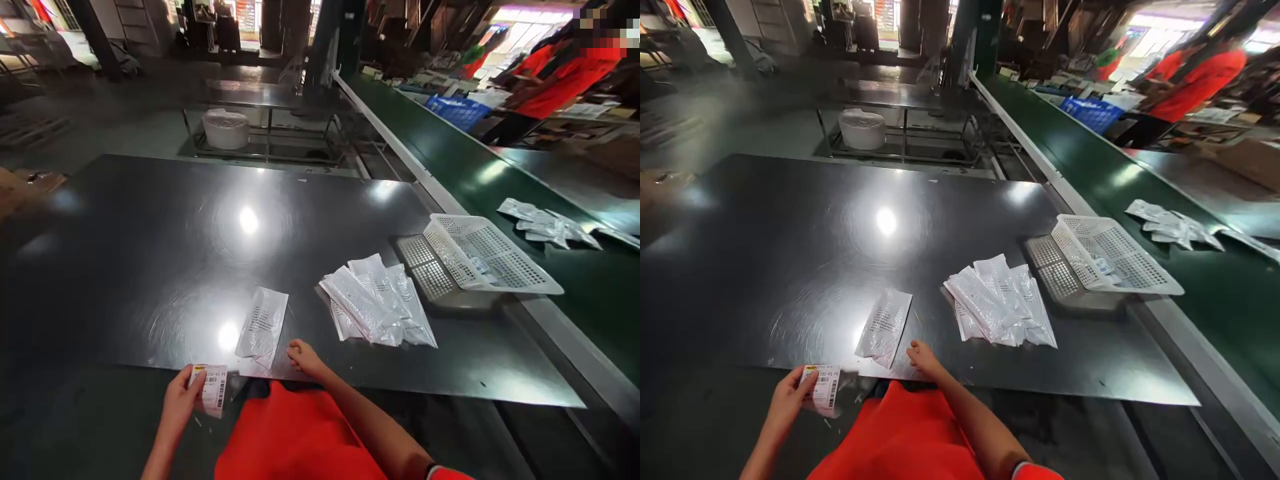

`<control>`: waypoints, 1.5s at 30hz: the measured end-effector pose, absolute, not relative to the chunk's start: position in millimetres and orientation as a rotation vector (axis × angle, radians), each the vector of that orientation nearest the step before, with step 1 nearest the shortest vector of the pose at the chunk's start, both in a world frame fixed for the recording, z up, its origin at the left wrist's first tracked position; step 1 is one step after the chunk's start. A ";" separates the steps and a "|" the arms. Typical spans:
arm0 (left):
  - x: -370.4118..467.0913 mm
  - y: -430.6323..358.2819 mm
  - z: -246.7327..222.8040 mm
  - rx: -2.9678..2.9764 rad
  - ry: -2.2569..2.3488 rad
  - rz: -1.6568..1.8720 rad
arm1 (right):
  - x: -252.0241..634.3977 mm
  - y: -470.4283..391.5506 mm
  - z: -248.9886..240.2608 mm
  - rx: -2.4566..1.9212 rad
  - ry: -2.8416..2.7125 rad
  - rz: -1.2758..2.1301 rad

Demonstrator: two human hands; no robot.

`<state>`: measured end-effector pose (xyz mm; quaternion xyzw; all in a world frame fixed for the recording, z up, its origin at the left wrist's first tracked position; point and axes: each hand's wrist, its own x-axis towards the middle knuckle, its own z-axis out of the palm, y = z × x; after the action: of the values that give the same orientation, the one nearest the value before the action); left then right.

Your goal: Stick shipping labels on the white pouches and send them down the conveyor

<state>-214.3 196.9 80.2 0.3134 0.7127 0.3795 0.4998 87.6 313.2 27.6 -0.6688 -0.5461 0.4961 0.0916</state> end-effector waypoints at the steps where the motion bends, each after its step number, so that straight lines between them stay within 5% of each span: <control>1: -208.9 202.9 78.6 0.841 1.701 0.862 | 101.4 310.1 27.3 -2.013 -1.622 1.450; 9: -117.0 285.4 29.2 1.819 1.418 0.132 | 237.6 349.6 48.4 -2.559 -1.879 0.145; 16: -99.8 286.4 -9.2 1.873 1.604 -0.068 | 304.7 357.9 47.2 -2.400 -2.238 0.165; 21: -122.9 284.8 -8.3 1.749 1.696 -0.051 | 324.1 377.2 96.7 -1.986 -2.270 0.193; 29: -149.6 270.2 0.3 1.486 1.689 0.324 | 226.3 419.1 187.1 -1.280 -2.662 0.232; 36: -161.0 239.7 -2.8 1.395 1.667 0.426 | 90.1 461.0 113.8 -1.417 -2.801 0.693; 45: -154.5 238.2 4.6 1.479 1.663 0.207 | 105.8 308.5 -6.9 -1.518 -2.800 0.813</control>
<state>-154.5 238.2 4.6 0.5949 0.6689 0.0834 0.4379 105.8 308.5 -6.9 -0.4605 -0.8495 0.2468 -0.0730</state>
